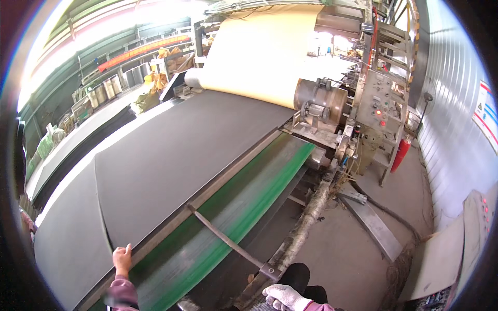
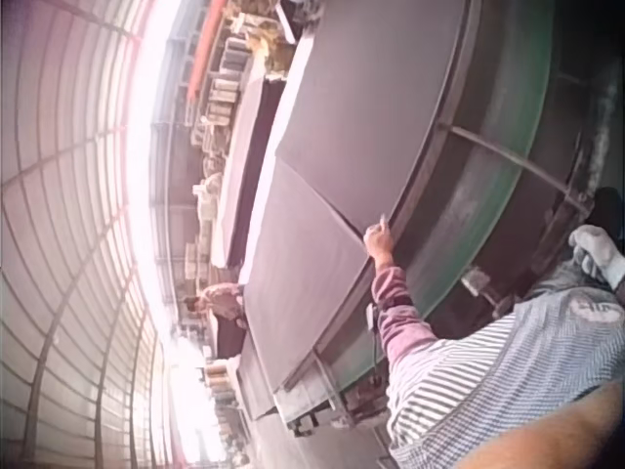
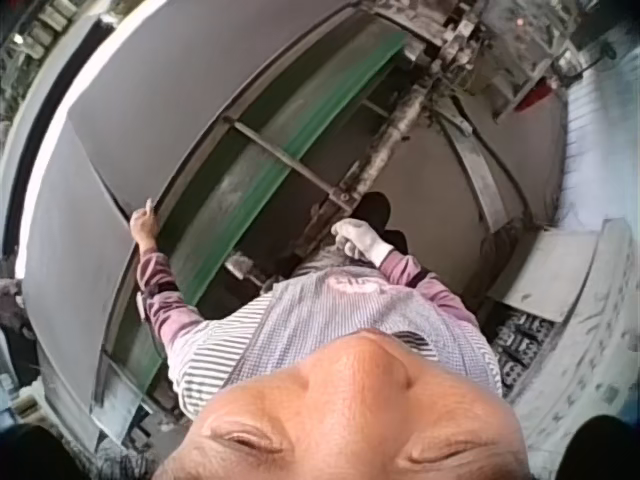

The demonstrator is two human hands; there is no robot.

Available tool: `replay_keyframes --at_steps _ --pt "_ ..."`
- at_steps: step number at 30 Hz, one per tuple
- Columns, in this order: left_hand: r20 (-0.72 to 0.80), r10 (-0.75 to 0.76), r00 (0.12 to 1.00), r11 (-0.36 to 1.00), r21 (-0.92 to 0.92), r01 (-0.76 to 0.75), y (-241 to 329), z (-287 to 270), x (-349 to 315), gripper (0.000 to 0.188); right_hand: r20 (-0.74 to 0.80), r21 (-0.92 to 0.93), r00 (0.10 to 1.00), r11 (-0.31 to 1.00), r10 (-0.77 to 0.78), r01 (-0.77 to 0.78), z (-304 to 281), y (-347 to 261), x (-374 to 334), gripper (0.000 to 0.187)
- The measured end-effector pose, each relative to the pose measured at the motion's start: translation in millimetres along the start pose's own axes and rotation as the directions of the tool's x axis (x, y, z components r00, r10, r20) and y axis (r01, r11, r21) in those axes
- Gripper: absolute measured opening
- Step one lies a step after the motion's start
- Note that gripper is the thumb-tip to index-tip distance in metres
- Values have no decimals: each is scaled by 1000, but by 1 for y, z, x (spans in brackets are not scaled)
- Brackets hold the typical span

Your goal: Guiding large industrial boards or sheets through a rolling machine on a conveyor belt.

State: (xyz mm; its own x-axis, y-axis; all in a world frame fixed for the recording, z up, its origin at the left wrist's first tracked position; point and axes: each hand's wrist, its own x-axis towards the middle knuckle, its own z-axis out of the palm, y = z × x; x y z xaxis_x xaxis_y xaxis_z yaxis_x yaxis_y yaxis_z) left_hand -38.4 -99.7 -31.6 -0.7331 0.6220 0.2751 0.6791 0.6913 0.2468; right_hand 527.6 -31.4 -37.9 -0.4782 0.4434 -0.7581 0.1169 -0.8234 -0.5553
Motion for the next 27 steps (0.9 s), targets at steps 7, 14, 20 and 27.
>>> replay_keyframes --at_steps 7,14,20,27 --pt "32 71 997 997 -24 -70 141 15 6 48 -64 -55 998 998 -13 9 5 0 1 21" --pt "36 121 992 992 -51 -119 244 61 25 57 -75 -41 997 999 15 -18 10 -4 -4 22" --pt "-225 319 921 835 -393 -385 255 51 21 31 -67 78 992 992 103 -98 11 -7 0 14" --pt "-5 -219 976 931 298 211 20 0 33 52 -17 176 995 980 95 -90 -10 4 12 14"
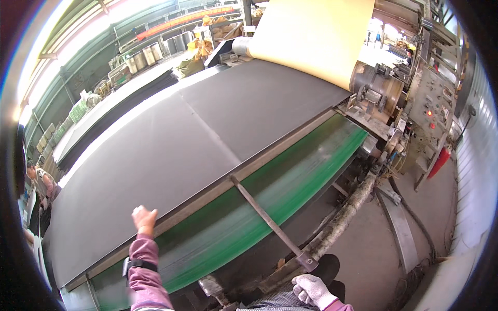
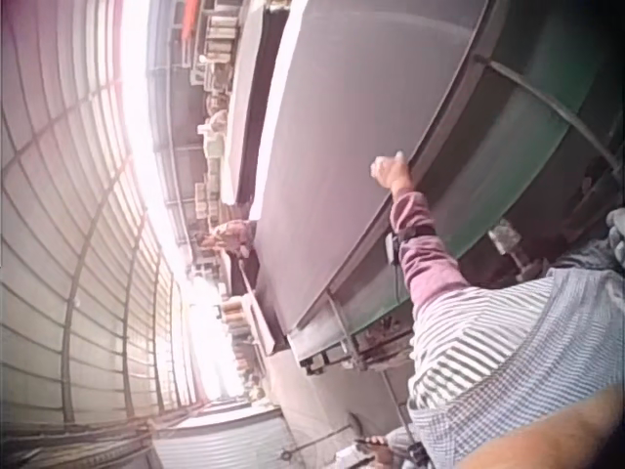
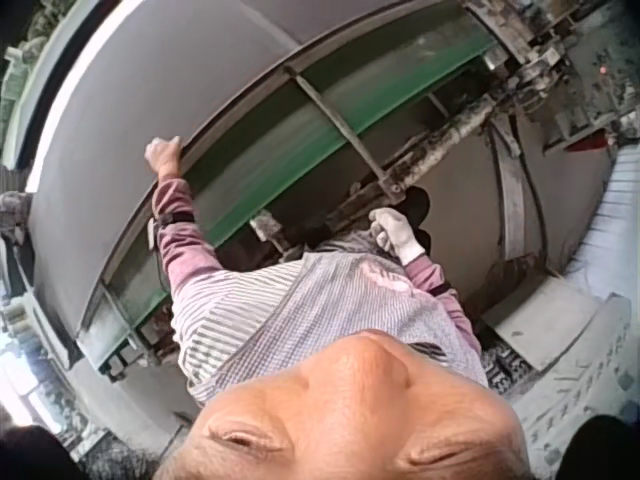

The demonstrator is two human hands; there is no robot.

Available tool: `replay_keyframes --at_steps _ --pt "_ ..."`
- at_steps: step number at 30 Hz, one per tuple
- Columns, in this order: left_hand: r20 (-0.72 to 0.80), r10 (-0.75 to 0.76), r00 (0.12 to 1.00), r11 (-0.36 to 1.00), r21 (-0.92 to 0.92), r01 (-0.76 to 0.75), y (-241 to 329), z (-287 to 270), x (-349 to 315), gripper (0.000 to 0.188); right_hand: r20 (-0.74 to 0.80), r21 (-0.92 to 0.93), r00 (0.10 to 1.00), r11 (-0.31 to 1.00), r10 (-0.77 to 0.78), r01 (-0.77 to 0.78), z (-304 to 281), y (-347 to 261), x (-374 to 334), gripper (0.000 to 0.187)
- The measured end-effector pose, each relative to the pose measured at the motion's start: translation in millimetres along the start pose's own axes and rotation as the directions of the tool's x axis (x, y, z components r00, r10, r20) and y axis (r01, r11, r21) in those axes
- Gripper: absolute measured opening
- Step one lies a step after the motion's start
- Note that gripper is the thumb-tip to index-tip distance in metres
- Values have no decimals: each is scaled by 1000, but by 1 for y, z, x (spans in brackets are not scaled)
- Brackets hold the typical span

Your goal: Guiding large industrial boards or sheets through a rolling machine on a conveyor belt.

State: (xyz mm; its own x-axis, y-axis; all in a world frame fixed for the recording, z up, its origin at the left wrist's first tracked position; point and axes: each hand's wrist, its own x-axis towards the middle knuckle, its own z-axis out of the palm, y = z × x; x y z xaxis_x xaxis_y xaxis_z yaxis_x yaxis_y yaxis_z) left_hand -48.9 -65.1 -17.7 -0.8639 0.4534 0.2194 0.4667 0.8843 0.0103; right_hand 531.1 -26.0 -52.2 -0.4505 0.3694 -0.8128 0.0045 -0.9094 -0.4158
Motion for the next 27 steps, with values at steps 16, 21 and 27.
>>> replay_keyframes --at_steps 16,21,27 --pt "74 333 940 927 -207 -312 100 -3 -14 58 22 -60 1000 998 -4 6 9 -4 -7 14" --pt "-66 372 926 859 -353 -370 108 -4 -20 41 39 1 999 999 -36 36 -6 4 -2 17" --pt "-195 139 971 985 132 -114 -93 41 3 37 78 1 994 997 -81 82 -10 6 -4 18"
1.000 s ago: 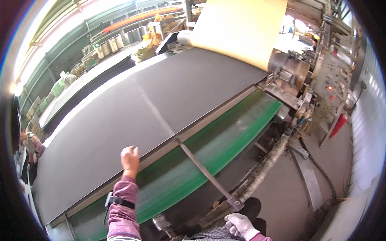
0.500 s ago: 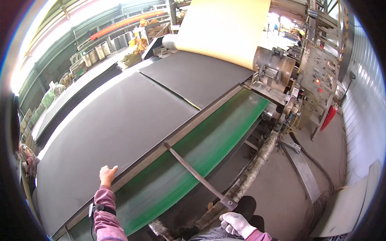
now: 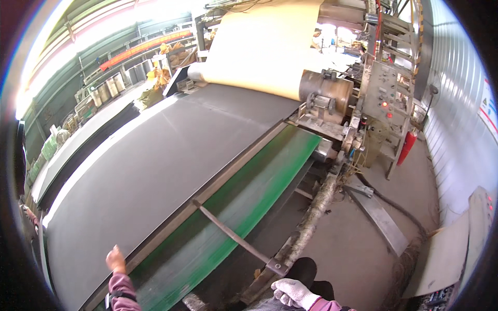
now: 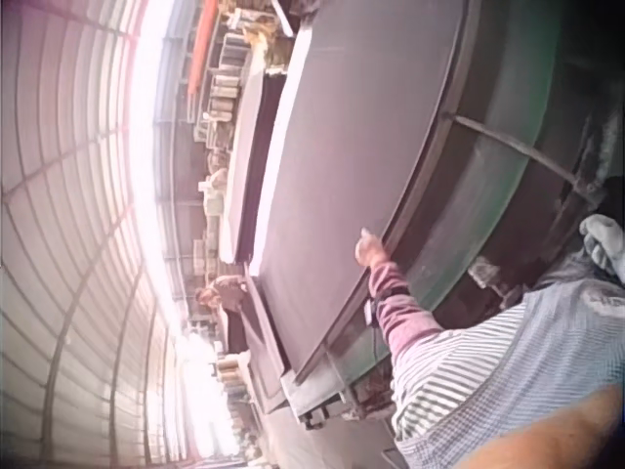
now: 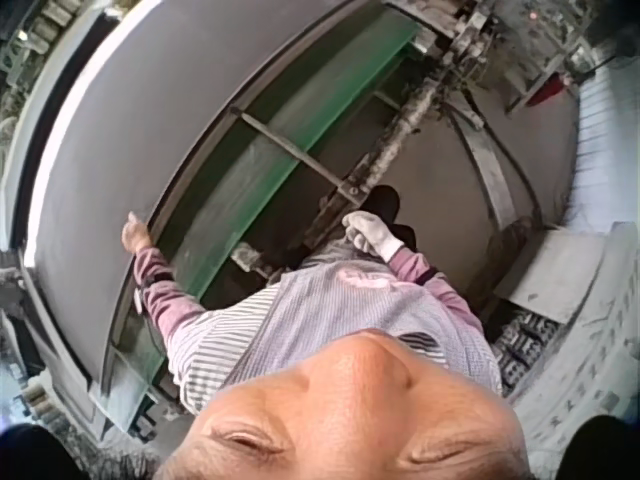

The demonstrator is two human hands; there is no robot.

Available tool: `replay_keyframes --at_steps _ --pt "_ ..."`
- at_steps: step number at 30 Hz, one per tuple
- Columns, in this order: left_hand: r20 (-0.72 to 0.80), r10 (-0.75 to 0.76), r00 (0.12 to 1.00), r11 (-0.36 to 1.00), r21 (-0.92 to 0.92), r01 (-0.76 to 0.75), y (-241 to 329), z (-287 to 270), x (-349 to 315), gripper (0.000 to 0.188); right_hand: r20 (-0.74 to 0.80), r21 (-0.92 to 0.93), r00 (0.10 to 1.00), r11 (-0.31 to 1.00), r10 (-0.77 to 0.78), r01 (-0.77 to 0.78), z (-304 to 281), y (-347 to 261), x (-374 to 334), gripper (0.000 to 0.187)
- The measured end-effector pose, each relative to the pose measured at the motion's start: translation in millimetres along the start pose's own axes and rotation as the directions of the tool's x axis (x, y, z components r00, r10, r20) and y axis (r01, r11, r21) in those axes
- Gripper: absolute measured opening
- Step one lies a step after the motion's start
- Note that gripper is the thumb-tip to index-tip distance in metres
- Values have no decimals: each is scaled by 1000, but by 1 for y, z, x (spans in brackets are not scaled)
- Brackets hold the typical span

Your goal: Guiding large industrial boards or sheets through a rolling machine on a conveyor belt.

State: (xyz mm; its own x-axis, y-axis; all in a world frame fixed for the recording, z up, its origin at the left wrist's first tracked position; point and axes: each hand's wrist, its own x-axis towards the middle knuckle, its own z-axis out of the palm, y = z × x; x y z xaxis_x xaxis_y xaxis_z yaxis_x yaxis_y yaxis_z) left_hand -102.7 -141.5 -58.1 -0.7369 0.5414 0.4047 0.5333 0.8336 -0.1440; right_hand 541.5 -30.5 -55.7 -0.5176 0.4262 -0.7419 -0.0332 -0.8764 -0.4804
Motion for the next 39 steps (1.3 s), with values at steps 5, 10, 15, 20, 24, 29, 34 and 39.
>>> replay_keyframes --at_steps 5,10,15,20,24,29,34,39 --pt "33 -123 992 976 -175 127 -49 14 -29 40 -33 -37 999 999 18 -19 14 -7 -6 18" --pt "-78 -24 997 935 -354 -5 47 -28 -37 38 -26 -48 1000 999 8 -9 12 -3 1 18" --pt "-155 27 988 945 -318 -76 135 -51 -32 44 -39 -80 999 997 -25 21 11 -1 1 20" --pt "-156 96 983 937 -318 -142 216 -66 -23 49 -48 -97 998 995 -27 22 10 -1 0 21" --pt "-78 164 983 910 -372 -181 279 -77 -15 58 -58 -111 998 994 -15 8 15 -4 -3 21" --pt "140 403 904 729 -647 -225 315 -78 15 61 -68 -153 997 988 -37 26 23 -4 -7 19" --pt "31 723 690 584 -561 -587 289 -49 28 42 -49 -111 998 993 -47 41 23 -1 -6 19" --pt "308 467 829 850 -415 -325 171 -21 18 38 -21 -60 998 997 -53 51 17 -2 -7 17"
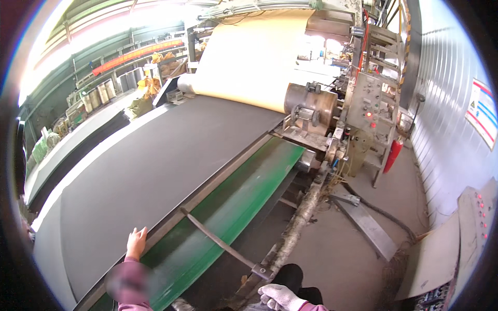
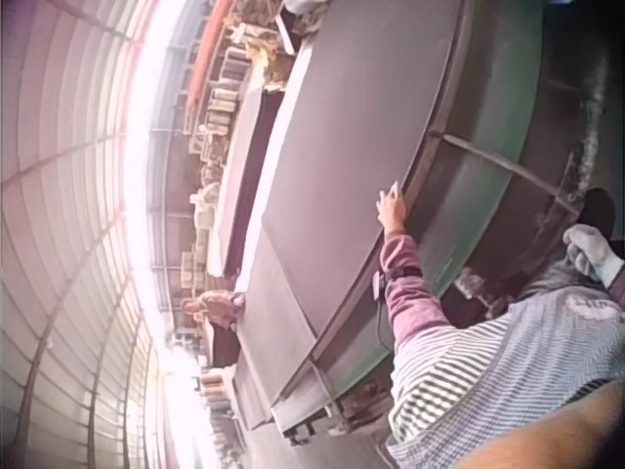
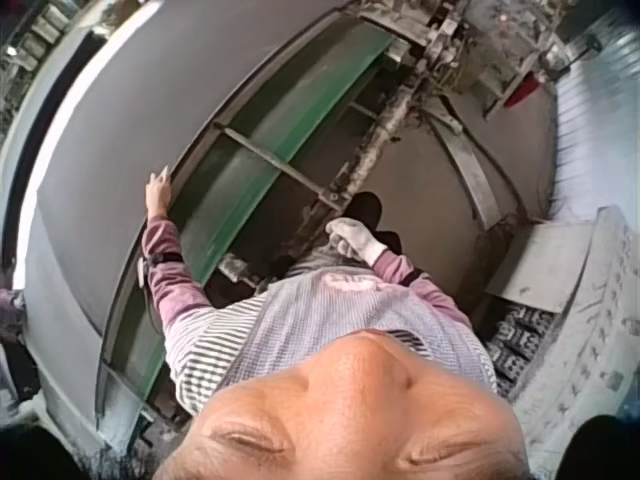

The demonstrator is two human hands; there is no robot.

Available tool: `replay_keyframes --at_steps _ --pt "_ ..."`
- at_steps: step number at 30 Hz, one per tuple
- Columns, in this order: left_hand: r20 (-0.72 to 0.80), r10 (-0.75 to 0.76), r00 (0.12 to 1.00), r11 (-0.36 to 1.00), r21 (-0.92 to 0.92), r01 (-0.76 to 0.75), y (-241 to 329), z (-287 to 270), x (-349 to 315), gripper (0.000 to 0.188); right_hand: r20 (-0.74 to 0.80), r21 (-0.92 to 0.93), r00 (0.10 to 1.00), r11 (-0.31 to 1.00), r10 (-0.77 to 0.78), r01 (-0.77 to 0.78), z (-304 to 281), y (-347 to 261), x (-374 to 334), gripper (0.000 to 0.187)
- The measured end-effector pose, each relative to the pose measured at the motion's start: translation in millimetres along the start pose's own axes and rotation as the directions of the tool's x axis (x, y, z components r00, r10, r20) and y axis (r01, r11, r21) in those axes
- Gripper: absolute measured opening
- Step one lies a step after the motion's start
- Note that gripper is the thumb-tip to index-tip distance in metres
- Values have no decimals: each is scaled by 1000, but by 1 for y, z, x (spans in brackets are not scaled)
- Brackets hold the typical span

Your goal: Guiding large industrial boards or sheets through a rolling machine on a conveyor belt.

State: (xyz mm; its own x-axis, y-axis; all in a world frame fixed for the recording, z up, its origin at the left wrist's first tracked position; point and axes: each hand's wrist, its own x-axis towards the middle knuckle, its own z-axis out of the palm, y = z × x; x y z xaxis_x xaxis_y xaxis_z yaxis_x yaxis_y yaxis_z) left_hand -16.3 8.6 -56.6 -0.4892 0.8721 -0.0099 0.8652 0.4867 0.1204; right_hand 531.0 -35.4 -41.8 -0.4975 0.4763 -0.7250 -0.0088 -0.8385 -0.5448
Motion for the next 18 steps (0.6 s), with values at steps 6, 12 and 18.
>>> replay_keyframes --at_steps 6,12,18 --pt "-206 -499 842 866 -74 495 -153 -40 -111 60 49 76 999 997 24 -27 -9 -1 -4 15" --pt "-284 -315 906 949 -122 292 -117 -39 -114 45 70 58 994 995 79 -83 -6 -5 0 16" --pt "-357 -149 922 987 -117 114 -21 -40 -77 38 -6 -38 1000 999 21 -22 0 -3 1 18"
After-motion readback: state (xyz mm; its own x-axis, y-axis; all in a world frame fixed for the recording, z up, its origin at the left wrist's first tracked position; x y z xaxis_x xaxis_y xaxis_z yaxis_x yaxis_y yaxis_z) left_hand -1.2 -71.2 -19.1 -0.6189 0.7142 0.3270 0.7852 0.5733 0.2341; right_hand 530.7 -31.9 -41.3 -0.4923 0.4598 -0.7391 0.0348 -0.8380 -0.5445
